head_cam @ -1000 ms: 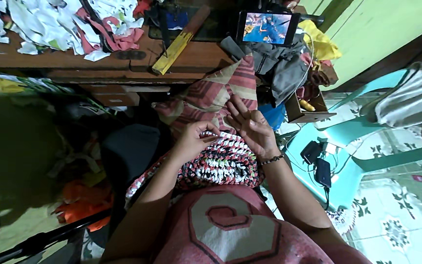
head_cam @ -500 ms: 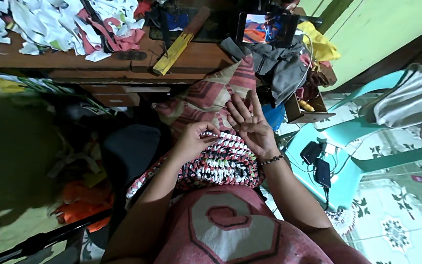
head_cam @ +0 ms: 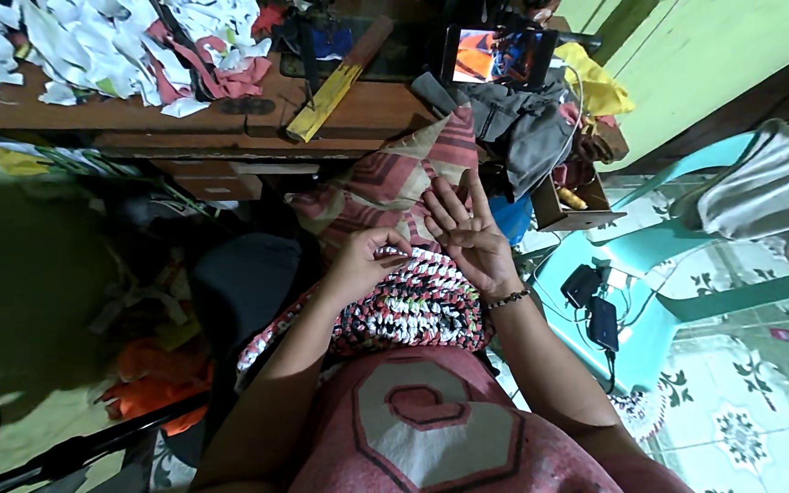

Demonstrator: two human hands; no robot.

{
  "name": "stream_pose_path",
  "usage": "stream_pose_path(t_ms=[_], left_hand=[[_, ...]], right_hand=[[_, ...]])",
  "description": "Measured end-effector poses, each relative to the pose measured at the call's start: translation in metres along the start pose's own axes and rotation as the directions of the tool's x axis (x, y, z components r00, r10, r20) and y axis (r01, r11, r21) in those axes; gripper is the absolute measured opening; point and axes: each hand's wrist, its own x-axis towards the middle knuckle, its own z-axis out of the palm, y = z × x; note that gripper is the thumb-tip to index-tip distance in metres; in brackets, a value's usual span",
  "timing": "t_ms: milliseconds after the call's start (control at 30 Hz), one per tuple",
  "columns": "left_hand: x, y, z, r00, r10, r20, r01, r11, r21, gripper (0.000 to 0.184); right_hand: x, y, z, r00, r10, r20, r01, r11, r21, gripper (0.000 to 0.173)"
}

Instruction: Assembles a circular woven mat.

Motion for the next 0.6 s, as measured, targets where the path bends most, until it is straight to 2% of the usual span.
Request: stream_pose_path(t_ms=[167,267,333,467,600], left_hand=[[0.0002,0.0015,0.0004,1.0,-0.004,0.0,0.004,1.0,0.008,0.016],[-0.0001,0.0012,0.0006,1.0,-0.01,-0.002,0.01,1.0,0.005,0.016],[-0.0003,0.0015,0.0009,1.0,-0.012,-0.004,0.012,1.0,0.006,0.016],[-0.0003,0.0006,0.0006,1.0,-0.004,-0.002,0.004,1.0,-0.002,0.017],[-0.0003,0.001,0.0008,1.0,-0.004,0.0,0.004,1.0,-0.001,0.016]], right_hand=[[-0.0004,-0.0002,0.0001,1.0,0.009,-0.01,-0.009,1.0,0.0,0.097],[-0.0017,0.0,-0.0007,1.0,0.024,-0.001,-0.024,1.0,-0.016,0.076],[-0.0019,0.0001,0.0008,1.0,0.004,0.018,-0.002,0.996,-0.09,0.086],[-0.0014,0.0008,-0.0002,0.998,-0.026,0.063,0.03,0.997,-0.072,0.117],[-0.0015,0.0,0.001,0.998,-0.021,0.06,0.028,0.994,-0.104,0.117]])
